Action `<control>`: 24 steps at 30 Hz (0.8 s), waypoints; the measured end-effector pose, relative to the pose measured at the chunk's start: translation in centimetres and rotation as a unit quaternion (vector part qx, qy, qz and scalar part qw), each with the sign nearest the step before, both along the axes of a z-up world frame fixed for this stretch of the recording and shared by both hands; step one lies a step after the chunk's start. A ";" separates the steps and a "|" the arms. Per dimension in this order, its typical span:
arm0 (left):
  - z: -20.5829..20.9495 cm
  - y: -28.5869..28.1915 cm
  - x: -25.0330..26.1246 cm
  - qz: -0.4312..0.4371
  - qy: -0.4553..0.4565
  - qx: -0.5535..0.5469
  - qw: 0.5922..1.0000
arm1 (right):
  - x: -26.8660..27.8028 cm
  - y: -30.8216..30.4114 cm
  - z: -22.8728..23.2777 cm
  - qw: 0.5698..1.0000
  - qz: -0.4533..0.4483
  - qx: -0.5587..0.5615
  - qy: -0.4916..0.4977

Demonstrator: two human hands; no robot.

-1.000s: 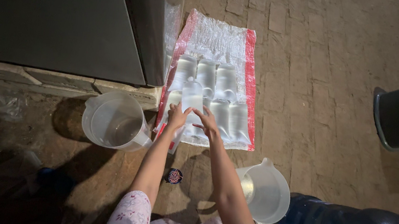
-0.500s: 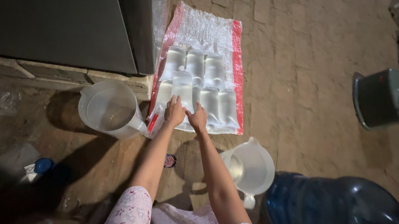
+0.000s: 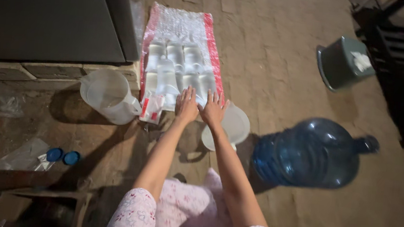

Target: The person fills small plastic water bags with water from a large water dispenser using a plastic pitcher. They pour water into each bag, seal them, and place them on a tray.

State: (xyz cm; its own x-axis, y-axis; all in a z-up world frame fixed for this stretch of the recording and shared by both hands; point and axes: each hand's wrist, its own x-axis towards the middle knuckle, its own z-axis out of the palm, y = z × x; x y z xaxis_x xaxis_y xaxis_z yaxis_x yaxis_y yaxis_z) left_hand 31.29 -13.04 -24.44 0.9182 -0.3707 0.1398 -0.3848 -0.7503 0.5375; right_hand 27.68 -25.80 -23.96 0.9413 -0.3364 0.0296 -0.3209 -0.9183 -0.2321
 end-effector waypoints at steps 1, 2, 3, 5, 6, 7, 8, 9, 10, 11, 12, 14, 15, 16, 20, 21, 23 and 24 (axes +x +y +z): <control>1.1 -1.1 -1.4 -0.015 -0.001 0.006 1.000 | -1.6 -1.0 0.7 0.999 0.001 -0.030 -0.019; 2.1 -2.2 -2.8 -0.030 -0.003 0.011 0.999 | -3.0 -1.9 1.3 0.998 0.001 -0.060 -0.037; 2.9 -3.2 -4.2 -0.040 -0.011 0.021 0.999 | -4.5 -2.6 1.8 0.994 0.004 -0.091 -0.053; 4.3 -5.2 -7.1 -0.060 -0.029 0.042 0.997 | -7.6 -4.2 2.8 0.996 -0.019 -0.065 -0.052; 4.9 -6.2 -8.3 -0.069 -0.030 0.044 0.996 | -9.1 -5.0 3.4 0.997 -0.031 -0.051 -0.052; 5.3 -7.3 -9.7 -0.078 -0.029 0.046 0.995 | -10.7 -5.9 3.9 0.996 -0.044 -0.052 -0.060; 5.5 -8.2 -11.1 -0.088 -0.029 0.047 0.995 | -12.3 -6.6 4.4 0.995 -0.057 -0.054 -0.067; 5.7 -9.3 -12.4 -0.097 -0.037 0.031 0.994 | -13.8 -7.6 5.0 0.993 -0.068 -0.058 -0.077; 6.0 -10.4 -13.7 -0.106 -0.045 0.014 0.993 | -15.3 -8.4 5.4 0.990 -0.096 -0.056 -0.084; 6.3 -11.5 -14.7 -0.113 -0.054 -0.003 0.992 | -16.6 -9.3 5.8 0.987 -0.123 -0.054 -0.092; 6.7 -12.8 -15.7 -0.124 -0.056 -0.010 0.991 | -17.8 -10.4 6.3 0.982 -0.149 -0.053 -0.100; 7.2 -15.5 -18.3 -0.147 -0.055 -0.024 0.987 | -20.6 -12.8 7.1 0.970 -0.183 -0.061 -0.146; 7.5 -16.9 -19.6 -0.156 -0.053 -0.028 0.986 | -22.1 -14.0 7.3 0.964 -0.199 -0.064 -0.167; 7.8 -18.4 -20.7 -0.166 -0.052 -0.032 0.984 | -23.4 -15.4 7.5 0.957 -0.213 -0.068 -0.186; 10.1 -25.0 -25.2 -0.211 -0.066 -0.015 0.975 | -28.5 -21.6 8.4 0.925 -0.273 -0.051 -0.258; 10.9 -26.7 -25.8 -0.226 -0.069 -0.027 0.971 | -29.1 -23.3 8.7 0.917 -0.283 -0.038 -0.277; 11.8 -29.4 -27.5 -0.258 -0.067 -0.047 0.963 | -30.2 -26.8 9.0 0.904 -0.302 -0.026 -0.301; 12.1 -30.6 -28.1 -0.266 -0.066 -0.032 0.961 | -30.9 -28.4 8.7 0.898 -0.311 -0.018 -0.310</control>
